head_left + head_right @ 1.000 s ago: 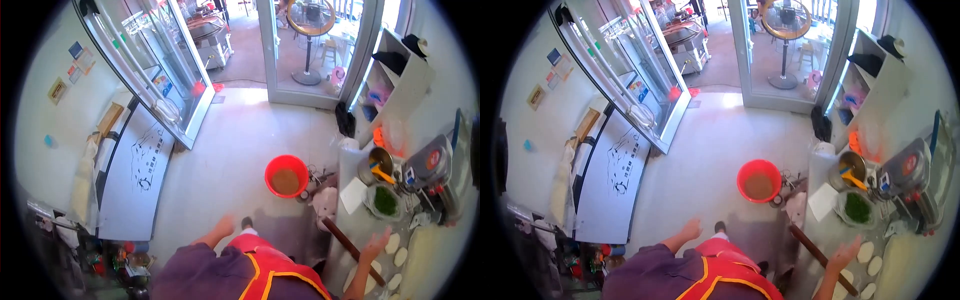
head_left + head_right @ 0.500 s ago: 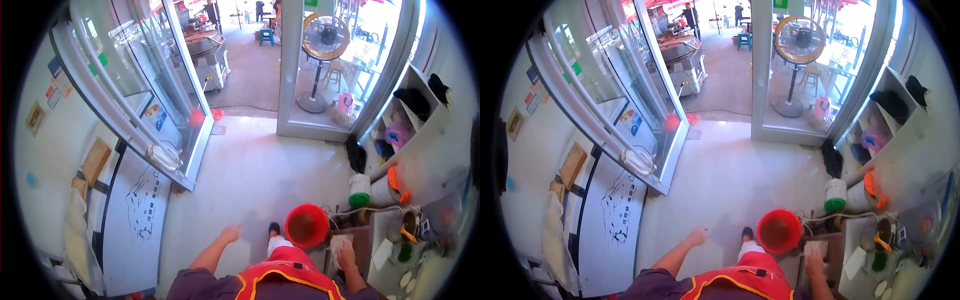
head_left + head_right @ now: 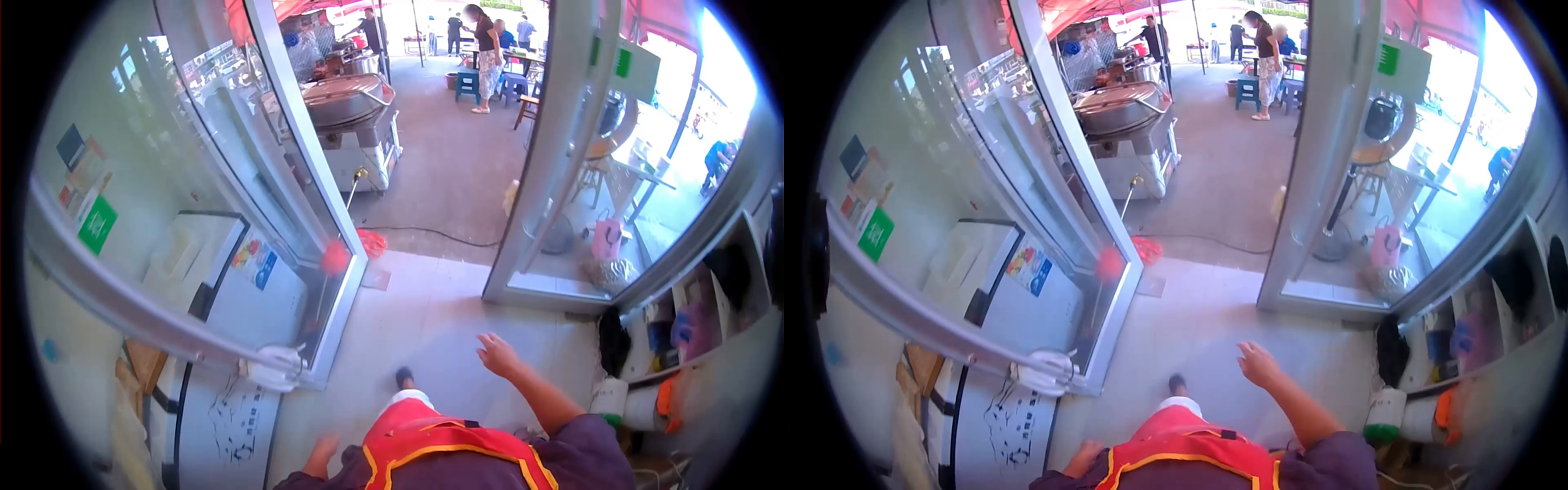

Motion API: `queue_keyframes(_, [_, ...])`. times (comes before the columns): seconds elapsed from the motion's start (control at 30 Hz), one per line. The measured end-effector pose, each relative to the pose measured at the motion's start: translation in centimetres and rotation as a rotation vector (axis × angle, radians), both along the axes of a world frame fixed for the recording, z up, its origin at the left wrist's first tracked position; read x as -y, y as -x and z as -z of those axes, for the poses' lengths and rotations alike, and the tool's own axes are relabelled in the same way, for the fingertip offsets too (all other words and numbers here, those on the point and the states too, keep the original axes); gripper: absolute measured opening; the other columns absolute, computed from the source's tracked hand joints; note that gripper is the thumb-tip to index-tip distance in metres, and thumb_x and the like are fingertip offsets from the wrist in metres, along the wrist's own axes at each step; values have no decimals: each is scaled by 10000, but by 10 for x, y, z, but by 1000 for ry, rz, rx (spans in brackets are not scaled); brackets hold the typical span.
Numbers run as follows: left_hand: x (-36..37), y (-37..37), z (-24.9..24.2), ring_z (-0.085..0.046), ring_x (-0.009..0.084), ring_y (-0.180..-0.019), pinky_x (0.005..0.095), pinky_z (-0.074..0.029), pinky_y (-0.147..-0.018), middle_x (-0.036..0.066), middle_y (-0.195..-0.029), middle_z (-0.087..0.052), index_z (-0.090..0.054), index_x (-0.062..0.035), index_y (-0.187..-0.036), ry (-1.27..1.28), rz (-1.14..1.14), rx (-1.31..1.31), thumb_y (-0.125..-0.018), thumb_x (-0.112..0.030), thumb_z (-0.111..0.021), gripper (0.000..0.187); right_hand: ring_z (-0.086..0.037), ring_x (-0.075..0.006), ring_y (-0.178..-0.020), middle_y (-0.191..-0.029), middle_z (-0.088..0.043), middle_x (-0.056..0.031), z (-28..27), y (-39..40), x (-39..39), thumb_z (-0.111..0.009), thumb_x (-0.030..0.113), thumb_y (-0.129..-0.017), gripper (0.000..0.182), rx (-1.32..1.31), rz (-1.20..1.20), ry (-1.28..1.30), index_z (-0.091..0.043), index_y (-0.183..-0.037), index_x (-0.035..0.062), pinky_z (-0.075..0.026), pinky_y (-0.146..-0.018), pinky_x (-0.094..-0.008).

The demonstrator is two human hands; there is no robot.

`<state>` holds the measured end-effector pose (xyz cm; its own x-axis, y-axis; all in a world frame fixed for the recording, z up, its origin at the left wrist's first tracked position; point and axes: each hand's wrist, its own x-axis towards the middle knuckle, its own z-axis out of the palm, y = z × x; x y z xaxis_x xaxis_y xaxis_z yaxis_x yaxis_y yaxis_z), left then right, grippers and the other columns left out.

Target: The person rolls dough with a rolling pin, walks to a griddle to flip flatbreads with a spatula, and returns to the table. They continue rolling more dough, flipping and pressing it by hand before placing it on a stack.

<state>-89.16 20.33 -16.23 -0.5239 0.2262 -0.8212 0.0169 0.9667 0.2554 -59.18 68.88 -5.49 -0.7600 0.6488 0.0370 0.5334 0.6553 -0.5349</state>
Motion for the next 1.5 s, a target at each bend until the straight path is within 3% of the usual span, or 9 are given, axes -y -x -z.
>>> queue_keyframes(0.17, [-98, 131, 84, -589, 345, -1135, 458, -483, -918, 204, -1242, -585, -604, -86, -1249, -226, 571, -147, -912, -410, -499, 479, -558, -378, -1102, -1155, -581, -214, 8, 112, -118, -586, 146, -874, 351, 33, -18, 17, -544, -1204, 33, -459, -950, -440])
queue_keyframes(0.27, [-274, 228, 100, -561, 368, -1171, 492, -484, -914, 216, -1302, -555, -595, -53, -1244, -8, 410, -91, -905, -376, -488, 480, -551, -381, -1127, -1203, -578, -212, -1, 157, -180, -599, 131, -866, 358, 87, 85, 104, -557, -1204, 23, -456, -967, -436])
queue_keyframes(0.3, [-350, 225, 23, -568, 404, -1144, 505, -468, -934, 228, -1277, -577, -611, -48, -1214, -123, 196, -155, -916, -379, -466, 469, -547, -381, -1141, -1228, -578, -209, -5, 160, -197, -604, 127, -865, 364, 112, 119, 142, -563, -1210, 20, -455, -977, -434])
queue_keyframes(0.37, [-463, 287, 33, -617, 413, -1031, 455, -482, -913, 245, -1075, -658, -649, -32, -1110, -326, 485, -261, -910, -370, -488, 425, -547, -384, -1136, -1219, -580, -212, 11, 173, -243, -607, 125, -856, 370, 60, 162, 89, -564, -1206, 9, -452, -977, -438])
queue_keyframes(0.6, [-814, 381, -32, -634, 343, -1052, 406, -492, -911, 221, -1119, -658, -622, -26, -1157, -860, 517, -217, -896, -305, -578, 385, -538, -382, -1146, -1233, -559, -225, 66, 238, -403, -587, 182, -854, 442, 109, 409, 200, -531, -1262, 20, -448, -978, -448])
queue_keyframes(1.0, [-1027, 593, -22, -673, 294, -978, 380, -511, -877, 195, -1012, -698, -642, 21, -1085, -559, 123, -327, -872, -236, -636, 334, -552, -361, -1126, -1212, -566, -197, 41, 531, -856, -591, 177, -876, 377, 194, 28, 62, -531, -1204, 2, -459, -964, -418])
queue_keyframes(1.23, [-1297, 687, -34, -668, 301, -1005, 364, -518, -874, 189, -1069, -674, -595, 6, -1177, -1038, 110, -413, -920, -147, -616, 300, -545, -362, -1161, -1232, -572, -211, 85, 710, -1077, -616, 177, -867, 417, 17, 81, 182, -539, -1253, 40, -468, -964, -425])
queue_keyframes(1.3, [-1377, 712, -52, -594, 350, -1087, 413, -480, -943, 187, -1143, -623, -561, -5, -1218, -954, 374, -787, -878, -122, -626, 366, -557, -362, -1152, -1214, -588, -211, 92, 740, -1137, -626, 175, -851, 411, 150, 72, 154, -559, -1234, 43, -473, -956, -422])
queue_keyframes(1.5, [-1508, 776, -92, -500, 402, -1190, 452, -394, -1037, 221, -1256, -540, -477, 34, -1296, -840, 448, -867, -854, -99, -624, 484, -630, -373, -1022, -1052, -670, -200, 133, 826, -1333, -619, 186, -827, 370, 213, 238, 223, -600, -1160, 25, -506, -886, -434])
